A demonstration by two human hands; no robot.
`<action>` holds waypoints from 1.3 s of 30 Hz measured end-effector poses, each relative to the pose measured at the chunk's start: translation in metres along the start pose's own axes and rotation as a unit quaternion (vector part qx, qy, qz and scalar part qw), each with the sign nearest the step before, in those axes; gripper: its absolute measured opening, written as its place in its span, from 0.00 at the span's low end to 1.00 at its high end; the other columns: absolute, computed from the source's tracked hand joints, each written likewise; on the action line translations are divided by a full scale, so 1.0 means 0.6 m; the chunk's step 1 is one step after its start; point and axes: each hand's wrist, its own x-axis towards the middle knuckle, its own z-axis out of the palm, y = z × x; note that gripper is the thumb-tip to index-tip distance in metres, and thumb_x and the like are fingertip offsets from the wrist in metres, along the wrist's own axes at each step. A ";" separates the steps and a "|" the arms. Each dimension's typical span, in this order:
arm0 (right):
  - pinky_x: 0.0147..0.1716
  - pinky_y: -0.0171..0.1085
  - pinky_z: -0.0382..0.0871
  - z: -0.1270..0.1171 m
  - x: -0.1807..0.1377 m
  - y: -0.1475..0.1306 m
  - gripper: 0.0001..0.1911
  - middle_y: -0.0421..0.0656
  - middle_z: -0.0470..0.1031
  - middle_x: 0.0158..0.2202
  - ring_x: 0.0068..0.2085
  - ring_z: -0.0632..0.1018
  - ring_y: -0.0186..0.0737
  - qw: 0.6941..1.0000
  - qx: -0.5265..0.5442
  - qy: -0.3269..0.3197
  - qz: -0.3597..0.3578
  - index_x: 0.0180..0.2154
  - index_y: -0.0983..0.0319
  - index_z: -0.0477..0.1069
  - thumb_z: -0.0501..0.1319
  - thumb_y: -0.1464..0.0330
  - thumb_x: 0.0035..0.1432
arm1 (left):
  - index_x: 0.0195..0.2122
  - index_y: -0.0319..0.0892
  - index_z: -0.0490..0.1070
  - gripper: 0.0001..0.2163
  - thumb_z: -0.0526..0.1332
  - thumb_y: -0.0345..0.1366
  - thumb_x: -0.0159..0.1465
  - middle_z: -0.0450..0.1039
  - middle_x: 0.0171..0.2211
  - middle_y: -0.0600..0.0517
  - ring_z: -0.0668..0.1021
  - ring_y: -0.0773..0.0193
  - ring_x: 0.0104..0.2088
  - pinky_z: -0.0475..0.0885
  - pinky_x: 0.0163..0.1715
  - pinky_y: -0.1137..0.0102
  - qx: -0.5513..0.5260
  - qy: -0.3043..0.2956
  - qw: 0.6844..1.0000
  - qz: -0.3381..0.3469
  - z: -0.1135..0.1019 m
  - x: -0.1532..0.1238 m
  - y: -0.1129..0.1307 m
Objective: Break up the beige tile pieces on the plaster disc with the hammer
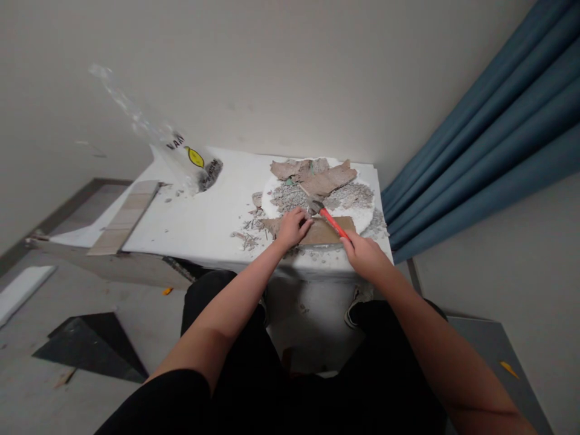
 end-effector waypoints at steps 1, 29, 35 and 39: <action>0.33 0.37 0.59 0.002 0.000 0.000 0.20 0.49 0.80 0.40 0.38 0.78 0.49 1.000 -0.003 -0.009 -0.001 0.55 0.59 0.69 0.45 0.61 0.72 | 0.35 0.42 0.71 0.08 0.58 0.40 0.66 0.73 0.41 0.46 0.75 0.57 0.46 0.68 0.48 0.62 -0.005 0.004 1.000 0.001 0.000 0.000 -0.001; 0.36 0.38 0.64 0.020 0.027 0.033 0.23 0.52 0.80 0.42 0.41 0.79 0.51 0.999 -0.002 -0.021 0.044 0.58 0.59 0.68 0.44 0.59 0.72 | 0.43 0.42 0.72 0.13 0.56 0.29 0.57 0.78 0.41 0.47 0.78 0.59 0.41 0.73 0.44 0.65 0.047 0.134 0.940 -0.309 -0.205 -0.001 -0.137; 0.38 0.39 0.64 0.036 0.039 0.042 0.23 0.54 0.79 0.45 0.44 0.78 0.52 0.999 0.009 -0.038 0.037 0.57 0.62 0.68 0.44 0.61 0.72 | 0.30 0.43 0.76 0.06 0.67 0.38 0.52 0.80 0.31 0.45 0.80 0.51 0.41 0.73 0.40 0.65 0.195 -0.260 0.869 -0.373 -0.170 -0.034 -0.158; 0.38 0.39 0.64 0.036 0.039 0.042 0.23 0.55 0.79 0.46 0.44 0.78 0.53 0.999 0.011 -0.035 0.032 0.57 0.63 0.69 0.44 0.61 0.72 | 0.38 0.42 0.78 0.14 0.69 0.45 0.56 0.79 0.32 0.45 0.81 0.53 0.39 0.74 0.40 0.64 0.069 -0.092 0.952 -0.284 -0.110 -0.055 -0.139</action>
